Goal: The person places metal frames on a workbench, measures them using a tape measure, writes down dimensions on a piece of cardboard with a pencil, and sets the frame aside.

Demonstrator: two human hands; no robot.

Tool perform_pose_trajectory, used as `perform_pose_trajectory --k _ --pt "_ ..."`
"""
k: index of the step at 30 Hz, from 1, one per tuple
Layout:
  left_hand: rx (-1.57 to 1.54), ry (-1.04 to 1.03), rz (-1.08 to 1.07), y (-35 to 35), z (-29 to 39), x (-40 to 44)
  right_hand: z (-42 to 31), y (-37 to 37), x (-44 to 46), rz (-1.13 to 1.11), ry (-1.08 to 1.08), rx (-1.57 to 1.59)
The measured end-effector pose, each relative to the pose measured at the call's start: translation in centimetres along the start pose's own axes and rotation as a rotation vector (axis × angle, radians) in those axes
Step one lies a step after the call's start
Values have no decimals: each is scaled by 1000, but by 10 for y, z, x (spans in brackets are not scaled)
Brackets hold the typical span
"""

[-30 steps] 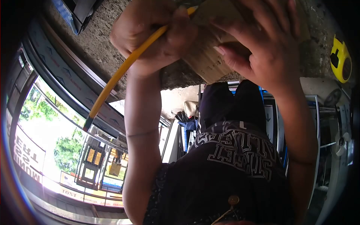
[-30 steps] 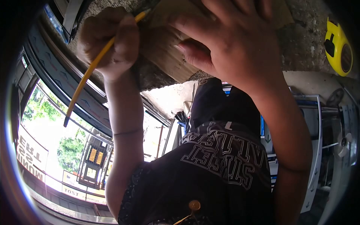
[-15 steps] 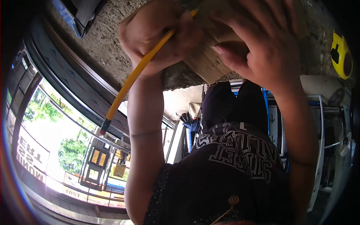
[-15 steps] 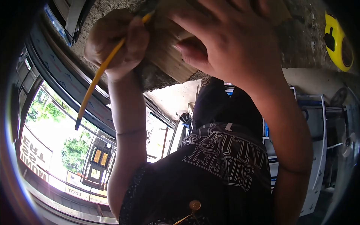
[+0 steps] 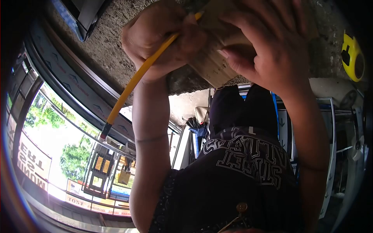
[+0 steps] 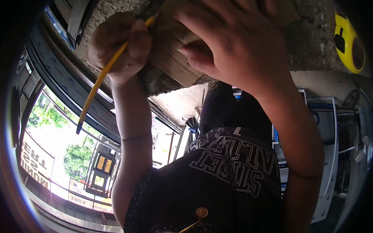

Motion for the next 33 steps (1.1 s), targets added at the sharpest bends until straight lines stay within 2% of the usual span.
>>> perform_pose_trajectory --k 2,5,8,11,14,16,17,19,22,26,33 --pt "-48 96 -59 4 0 -1 0 1 1 -17 -16 0" --pt "6 43 30 6 14 -2 -2 2 0 -36 -19 -1" --pt "103 -44 -141 2 16 3 2 -2 -1 61 73 6" --pt "7 -5 -42 0 9 -4 -1 2 0 65 71 33" --pt "-13 -13 -59 -1 8 -2 6 -11 -2 147 140 -61" --pt "-3 -14 -82 -1 8 0 7 -12 -3 119 127 -103" --pt "1 -14 -92 -2 8 0 1 -3 -2 37 67 -90" --pt "3 -6 -82 -3 9 -1 1 -4 -3 40 71 -86" --pt "-22 2 -68 -3 9 -3 12 -17 -4 219 204 -106" --pt "-55 -7 -95 -4 9 -1 4 -6 -4 137 146 -38" --pt "-55 14 -92 -4 12 1 10 -16 -3 218 207 -117"
Point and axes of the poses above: each hand's wrist, its own x-axis towards the middle knuckle, its own y-axis out of the back of the hand, z = x × y, the point moved 3 cm from there along x, towards the middle knuckle, and after that the axes turned 13 degrees about x, right-handed, at the moved point
